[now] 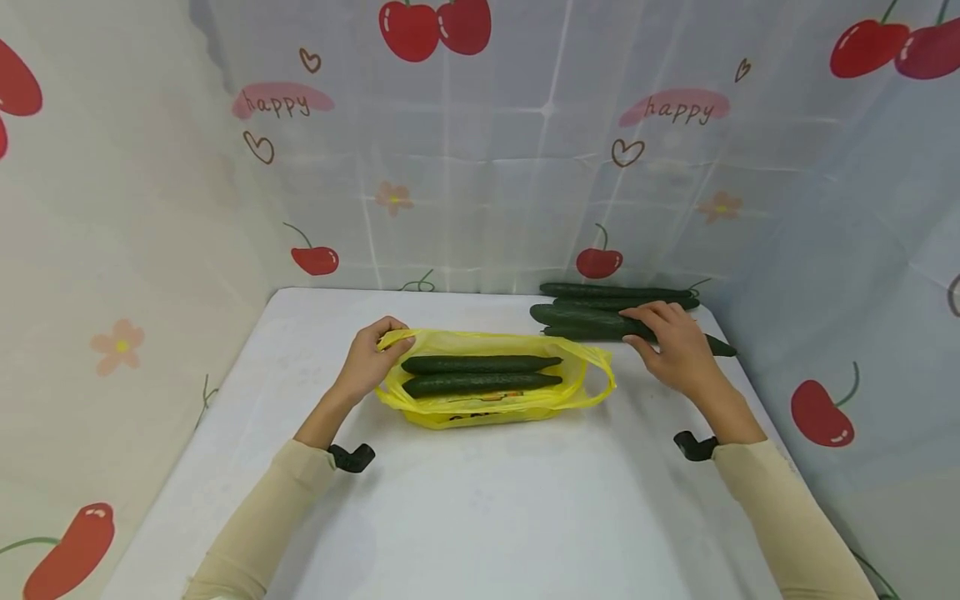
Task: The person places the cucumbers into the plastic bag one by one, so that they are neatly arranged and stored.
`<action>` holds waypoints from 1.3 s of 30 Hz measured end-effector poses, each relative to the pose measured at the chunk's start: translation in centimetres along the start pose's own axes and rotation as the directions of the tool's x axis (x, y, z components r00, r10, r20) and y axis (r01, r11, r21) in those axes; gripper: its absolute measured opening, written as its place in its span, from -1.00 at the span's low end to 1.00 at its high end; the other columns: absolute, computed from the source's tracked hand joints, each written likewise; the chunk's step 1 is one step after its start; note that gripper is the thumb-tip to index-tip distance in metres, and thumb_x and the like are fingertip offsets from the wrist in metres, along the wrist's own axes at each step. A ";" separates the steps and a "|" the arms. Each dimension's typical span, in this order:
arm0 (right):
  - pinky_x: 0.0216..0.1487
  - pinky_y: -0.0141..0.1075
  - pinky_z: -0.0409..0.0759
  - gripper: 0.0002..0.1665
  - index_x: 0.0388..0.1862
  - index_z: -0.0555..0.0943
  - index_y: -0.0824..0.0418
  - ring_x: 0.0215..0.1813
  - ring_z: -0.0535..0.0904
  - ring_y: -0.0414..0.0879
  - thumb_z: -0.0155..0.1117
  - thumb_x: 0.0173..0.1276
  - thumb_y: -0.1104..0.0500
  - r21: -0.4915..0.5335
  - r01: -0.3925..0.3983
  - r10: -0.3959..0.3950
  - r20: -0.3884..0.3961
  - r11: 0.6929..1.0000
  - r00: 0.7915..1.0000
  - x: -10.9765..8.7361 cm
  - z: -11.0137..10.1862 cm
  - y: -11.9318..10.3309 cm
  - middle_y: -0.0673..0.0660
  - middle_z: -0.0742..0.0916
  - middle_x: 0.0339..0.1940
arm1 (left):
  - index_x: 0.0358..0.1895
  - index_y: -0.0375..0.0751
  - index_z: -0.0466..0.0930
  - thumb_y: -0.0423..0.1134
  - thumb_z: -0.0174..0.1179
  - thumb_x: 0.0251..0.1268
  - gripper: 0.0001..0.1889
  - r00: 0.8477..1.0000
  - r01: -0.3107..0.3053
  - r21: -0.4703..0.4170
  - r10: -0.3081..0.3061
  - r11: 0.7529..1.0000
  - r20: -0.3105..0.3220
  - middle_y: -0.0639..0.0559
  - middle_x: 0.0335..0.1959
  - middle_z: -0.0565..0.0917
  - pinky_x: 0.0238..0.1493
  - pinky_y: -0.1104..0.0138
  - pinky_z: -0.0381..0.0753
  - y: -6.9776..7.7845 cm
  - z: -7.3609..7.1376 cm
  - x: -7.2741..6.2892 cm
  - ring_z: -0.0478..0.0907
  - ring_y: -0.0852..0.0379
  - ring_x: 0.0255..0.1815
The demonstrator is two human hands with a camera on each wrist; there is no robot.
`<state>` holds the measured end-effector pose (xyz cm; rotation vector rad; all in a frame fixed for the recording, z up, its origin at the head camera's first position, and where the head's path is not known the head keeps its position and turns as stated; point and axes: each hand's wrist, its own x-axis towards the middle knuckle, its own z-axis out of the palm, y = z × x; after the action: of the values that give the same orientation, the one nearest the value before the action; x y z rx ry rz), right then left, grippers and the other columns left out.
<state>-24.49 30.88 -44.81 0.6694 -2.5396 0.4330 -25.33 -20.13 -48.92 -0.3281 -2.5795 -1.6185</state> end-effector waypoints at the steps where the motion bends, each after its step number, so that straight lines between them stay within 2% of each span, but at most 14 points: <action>1: 0.13 0.18 0.59 -0.50 0.29 0.67 0.22 0.14 0.56 0.24 0.54 0.40 0.24 -0.001 0.017 -0.017 -0.006 1.000 1.000 0.2 -0.1 -0.4 0.27 0.72 0.15 | 0.05 -0.19 0.66 -0.08 0.29 0.60 -0.75 1.000 0.001 0.001 -0.001 1.000 -0.002 -0.16 0.04 0.70 -0.04 0.39 0.58 0.0 0.0 0.0 0.51 -0.02 -0.01; 4: 0.16 0.19 0.59 -0.50 0.28 0.68 0.20 0.15 0.57 0.24 0.55 0.38 0.23 0.000 0.049 -0.049 -0.014 0.999 0.999 0.6 -0.3 -1.4 0.26 0.72 0.16 | 0.04 -0.18 0.66 -0.09 0.29 0.59 -0.77 1.000 0.006 0.006 -0.005 1.000 -0.005 -0.13 0.03 0.70 -0.03 0.40 0.59 0.1 0.0 0.0 0.52 0.00 -0.01; 11: 0.17 0.13 0.61 -0.47 0.26 0.70 0.18 0.13 0.58 0.20 0.60 0.33 0.22 -0.011 0.141 -0.142 -0.023 0.990 0.990 1.6 -0.4 -3.5 0.23 0.74 0.16 | 0.03 -0.12 0.67 -0.07 0.29 0.60 -0.79 1.000 0.026 0.008 -0.026 1.000 -0.005 -0.09 -0.05 0.69 -0.18 0.32 0.53 0.4 -0.1 -0.3 0.49 0.01 -0.18; 16: 0.12 0.08 0.65 -0.47 0.24 0.72 0.19 0.07 0.60 0.17 0.63 0.28 0.25 -0.005 0.207 -0.207 -0.031 0.978 0.978 1.9 0.0 -4.9 0.21 0.75 0.11 | 0.02 -0.12 0.67 -0.06 0.29 0.59 -0.79 1.000 0.024 -0.003 -0.024 1.000 -0.010 -0.09 -0.06 0.68 -0.16 0.30 0.52 0.5 -0.1 -0.4 0.49 0.00 -0.17; 25: 0.07 -0.01 0.76 -0.46 0.31 0.71 0.10 0.18 0.61 0.07 0.60 0.35 0.16 0.056 0.199 -0.203 0.064 0.978 0.977 2.2 2.0 -7.9 0.15 0.75 0.18 | 0.06 -0.18 0.66 -0.09 0.29 0.60 -0.76 1.000 0.022 -0.026 -0.022 0.999 -0.006 -0.15 0.04 0.70 -0.09 0.37 0.55 0.7 0.1 -0.3 0.51 0.00 -0.05; 32: 0.16 -0.06 0.76 -0.51 0.29 0.72 0.02 0.18 0.63 0.02 0.56 0.41 0.08 0.070 0.182 -0.190 0.145 0.981 0.971 2.8 3.7 -10.3 0.09 0.77 0.18 | 0.01 -0.11 0.66 -0.08 0.29 0.59 -0.80 1.000 0.019 -0.029 -0.019 0.999 -0.006 -0.09 0.03 0.70 -0.09 0.34 0.56 0.4 0.0 -0.3 0.52 -0.01 -0.05; 39: 0.13 -0.11 0.76 -0.56 0.22 0.74 0.06 0.16 0.66 0.01 0.57 0.40 0.09 0.087 0.228 -0.239 0.158 0.970 0.958 3.2 5.7 -12.1 0.06 0.79 0.12 | 0.03 -0.14 0.67 -0.05 0.30 0.59 -0.76 1.000 0.030 -0.015 -0.030 0.999 -0.009 -0.13 0.04 0.71 -0.07 0.36 0.57 0.2 0.0 -0.3 0.52 -0.02 -0.02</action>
<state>-22.62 17.27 -45.74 1.0592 -2.5670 0.3956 -24.97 -20.11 -48.76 -0.2841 -2.5789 -1.6456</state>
